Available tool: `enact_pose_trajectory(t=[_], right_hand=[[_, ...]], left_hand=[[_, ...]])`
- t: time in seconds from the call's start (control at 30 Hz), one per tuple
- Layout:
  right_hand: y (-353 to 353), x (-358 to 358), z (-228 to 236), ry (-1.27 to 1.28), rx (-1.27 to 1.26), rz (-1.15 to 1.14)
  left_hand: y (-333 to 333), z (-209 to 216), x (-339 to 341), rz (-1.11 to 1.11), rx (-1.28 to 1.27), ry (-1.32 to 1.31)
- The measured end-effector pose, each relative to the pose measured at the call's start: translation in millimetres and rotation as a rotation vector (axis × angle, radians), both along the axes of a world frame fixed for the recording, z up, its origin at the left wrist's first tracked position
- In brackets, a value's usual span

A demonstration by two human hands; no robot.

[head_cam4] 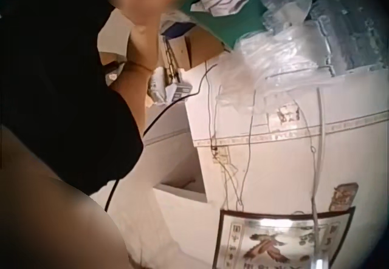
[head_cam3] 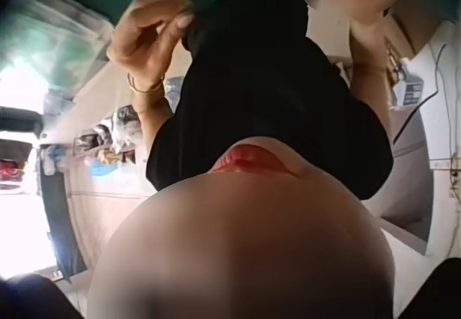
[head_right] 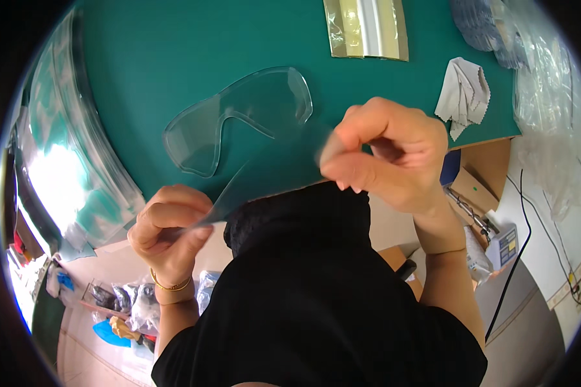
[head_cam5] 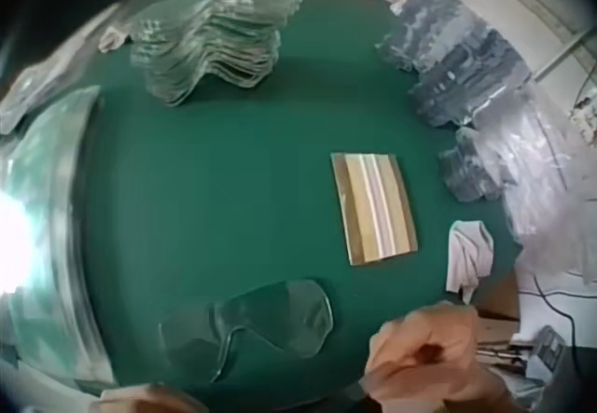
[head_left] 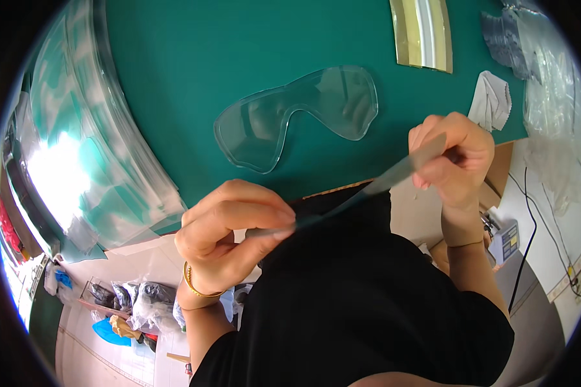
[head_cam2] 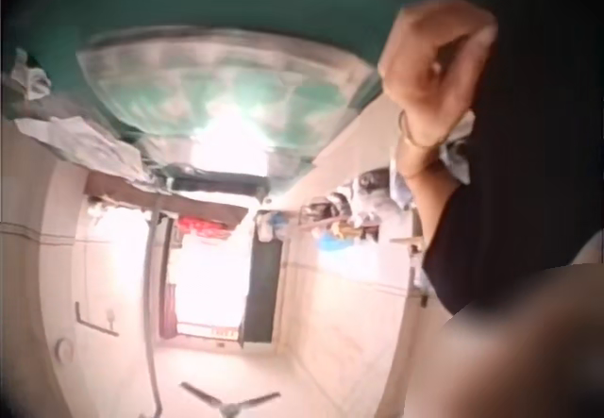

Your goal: Wiping plastic lenses with a cloth and placing them into individual plastic bags.

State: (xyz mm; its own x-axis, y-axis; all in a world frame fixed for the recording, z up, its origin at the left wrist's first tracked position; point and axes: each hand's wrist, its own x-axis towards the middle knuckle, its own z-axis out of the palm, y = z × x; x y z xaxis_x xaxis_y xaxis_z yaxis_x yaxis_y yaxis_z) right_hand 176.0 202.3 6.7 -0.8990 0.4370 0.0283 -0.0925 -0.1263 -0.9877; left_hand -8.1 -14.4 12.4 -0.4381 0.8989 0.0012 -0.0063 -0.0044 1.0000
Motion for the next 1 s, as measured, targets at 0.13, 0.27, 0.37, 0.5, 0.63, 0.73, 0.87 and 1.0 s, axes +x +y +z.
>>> enact_pose_trajectory(t=[0.13,0.27,0.37,0.5,0.63,0.73,0.87,1.0], right_hand=[[-2.5,-10.9,9.1,-0.166,0.048,-0.123],[2.1,-11.7,9.8,-0.206,0.345,-0.044],[11.9,-6.9,9.1,-0.109,0.552,0.121],[1.4,-17.0,9.4,-0.187,1.059,0.164],[-1.9,-22.1,6.0,-0.138,1.095,0.23],[3.0,-17.5,8.4,-0.04,0.915,0.212],[0.8,-9.8,6.2,-0.063,0.659,0.076],[-7.0,-9.9,4.7,-0.28,0.496,-0.137]], left_hand=[[-0.5,-5.8,5.5,0.259,-0.04,0.166],[-5.7,0.5,-0.1,0.192,-0.093,0.483],[-13.6,-2.3,4.6,0.087,0.08,0.316],[-18.7,-7.8,4.5,0.011,0.102,0.253],[-28.5,-8.6,2.4,0.085,0.11,0.247],[-30.2,-8.0,2.3,0.125,0.141,0.096],[-22.7,-10.6,2.0,0.231,0.123,0.214],[-5.9,-16.6,10.9,0.437,-0.015,0.242]])
